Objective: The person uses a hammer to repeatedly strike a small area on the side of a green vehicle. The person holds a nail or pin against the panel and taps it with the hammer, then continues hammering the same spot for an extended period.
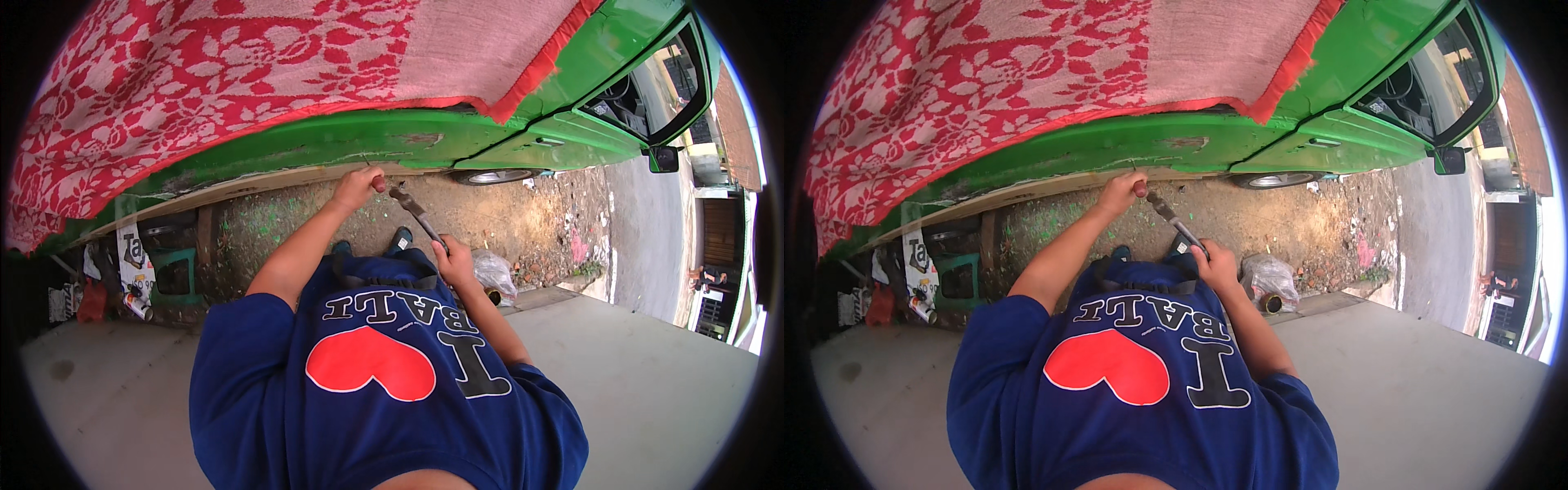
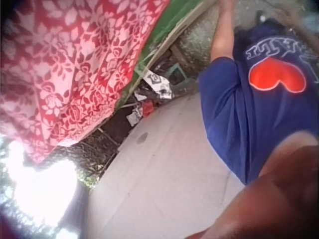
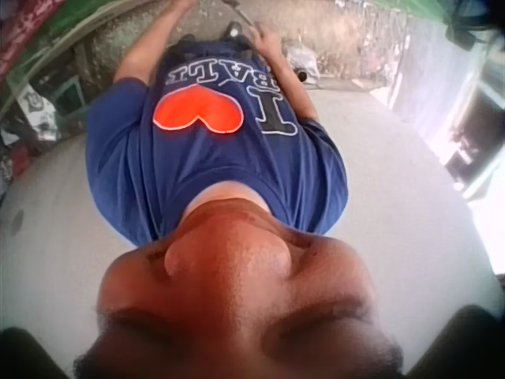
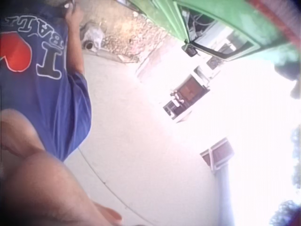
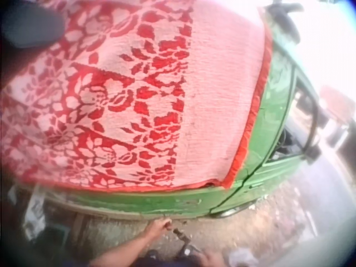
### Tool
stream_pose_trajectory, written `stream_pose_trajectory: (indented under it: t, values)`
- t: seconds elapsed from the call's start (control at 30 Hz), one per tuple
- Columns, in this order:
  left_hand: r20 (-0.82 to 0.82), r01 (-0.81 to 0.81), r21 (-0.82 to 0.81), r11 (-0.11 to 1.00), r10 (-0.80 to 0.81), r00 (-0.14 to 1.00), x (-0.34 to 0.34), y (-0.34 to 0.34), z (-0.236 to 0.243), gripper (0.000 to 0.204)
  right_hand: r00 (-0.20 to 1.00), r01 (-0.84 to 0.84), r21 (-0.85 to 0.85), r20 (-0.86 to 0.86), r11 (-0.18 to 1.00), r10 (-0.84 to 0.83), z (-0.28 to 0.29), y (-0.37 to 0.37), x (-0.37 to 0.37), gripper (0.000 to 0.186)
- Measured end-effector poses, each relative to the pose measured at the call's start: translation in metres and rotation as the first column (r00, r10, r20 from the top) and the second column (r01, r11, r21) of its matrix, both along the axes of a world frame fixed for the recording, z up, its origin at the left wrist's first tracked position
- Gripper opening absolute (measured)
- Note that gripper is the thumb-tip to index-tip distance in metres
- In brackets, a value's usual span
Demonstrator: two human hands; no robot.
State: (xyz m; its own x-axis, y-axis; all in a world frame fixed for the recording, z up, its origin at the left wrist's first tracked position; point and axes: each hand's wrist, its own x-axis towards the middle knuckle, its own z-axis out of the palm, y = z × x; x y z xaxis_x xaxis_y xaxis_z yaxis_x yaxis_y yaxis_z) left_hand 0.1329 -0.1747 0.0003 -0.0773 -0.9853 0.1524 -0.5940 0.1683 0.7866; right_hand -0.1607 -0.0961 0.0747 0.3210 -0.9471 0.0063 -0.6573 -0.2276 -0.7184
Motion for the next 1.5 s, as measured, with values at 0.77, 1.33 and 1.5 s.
stream_pose_trajectory:
  t: [0.77, 1.33, 1.5]
  values:
    - [-0.006, 0.027, -0.047, 0.999, -0.027, 1.000, 0.018, 0.009, -0.008, 0.027, 0.983, 0.175, 0.116, 0.033, 0.978, -0.180, 0.019, -0.005, -0.007, 0.029]
    - [-0.143, 0.156, -0.009, 0.988, -0.156, 0.977, 0.031, 0.018, 0.012, 0.033, 0.914, 0.361, 0.197, 0.117, 0.912, -0.387, 0.013, 0.024, 0.009, 0.030]
    - [-0.168, 0.132, 0.028, 0.991, -0.125, 0.978, 0.033, 0.026, 0.022, 0.036, 0.955, 0.259, 0.168, 0.106, 0.951, -0.279, 0.011, 0.009, 0.007, 0.030]
